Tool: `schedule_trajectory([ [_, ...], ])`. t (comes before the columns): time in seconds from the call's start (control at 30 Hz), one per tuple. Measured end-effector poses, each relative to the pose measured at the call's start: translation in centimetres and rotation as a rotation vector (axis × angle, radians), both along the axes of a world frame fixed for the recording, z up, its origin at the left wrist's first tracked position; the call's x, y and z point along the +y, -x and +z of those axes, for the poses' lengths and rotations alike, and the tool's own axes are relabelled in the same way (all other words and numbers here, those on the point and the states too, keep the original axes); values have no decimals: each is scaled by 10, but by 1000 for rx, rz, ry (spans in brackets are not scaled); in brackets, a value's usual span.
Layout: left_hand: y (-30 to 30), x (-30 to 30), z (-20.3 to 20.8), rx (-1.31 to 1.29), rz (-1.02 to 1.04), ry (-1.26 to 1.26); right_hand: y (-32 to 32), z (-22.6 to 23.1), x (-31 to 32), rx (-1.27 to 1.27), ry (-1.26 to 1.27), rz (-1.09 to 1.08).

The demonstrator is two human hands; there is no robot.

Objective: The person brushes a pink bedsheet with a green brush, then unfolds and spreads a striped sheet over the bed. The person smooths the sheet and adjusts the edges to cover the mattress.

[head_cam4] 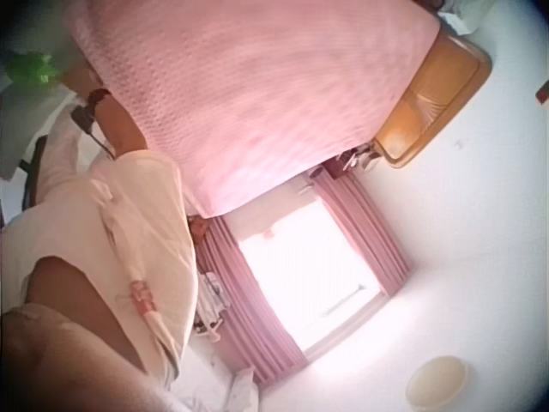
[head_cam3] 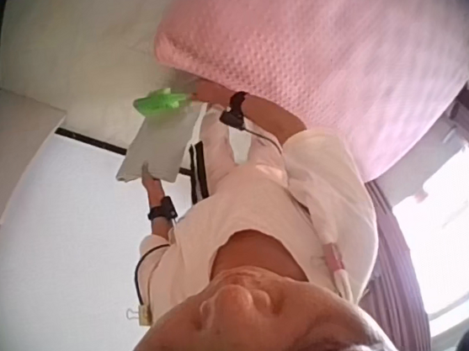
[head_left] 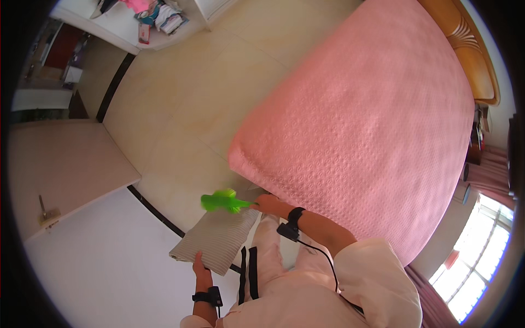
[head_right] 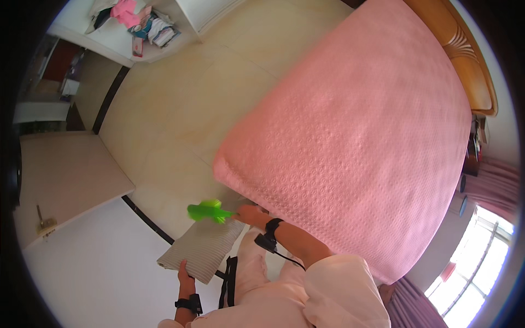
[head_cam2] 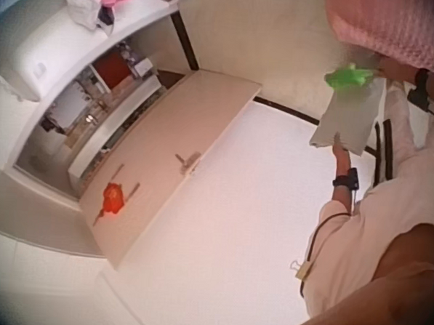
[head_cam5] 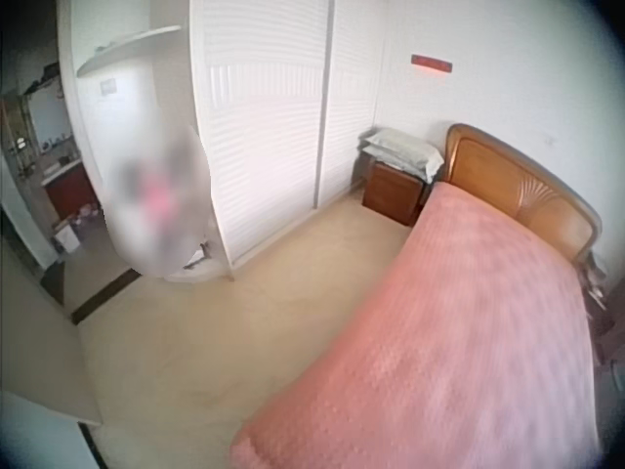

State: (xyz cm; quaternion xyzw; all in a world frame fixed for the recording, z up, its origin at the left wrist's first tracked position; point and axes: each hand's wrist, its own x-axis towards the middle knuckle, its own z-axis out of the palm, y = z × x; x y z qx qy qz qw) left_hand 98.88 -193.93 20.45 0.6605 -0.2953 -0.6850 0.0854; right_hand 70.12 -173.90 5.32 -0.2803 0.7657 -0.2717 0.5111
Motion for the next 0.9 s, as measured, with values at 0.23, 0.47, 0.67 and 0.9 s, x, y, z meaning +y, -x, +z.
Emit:
schedule_trajectory([
  [0.23, 12, 9, -8, -165, -61, 208, 102, 52, 76, 218, 33, -625],
  [0.47, 62, -41, 118, 32, -260, 421, 137, 117, 236, 87, -170, -1229],
  [0.67, 117, -48, 280, 81, -661, 696, 61, 142, 330, 31, -192, -1377],
  [0.9, 239, 34, 391, 395, -1123, 1030, -46, 170, 407, -25, -85, -1585],
])
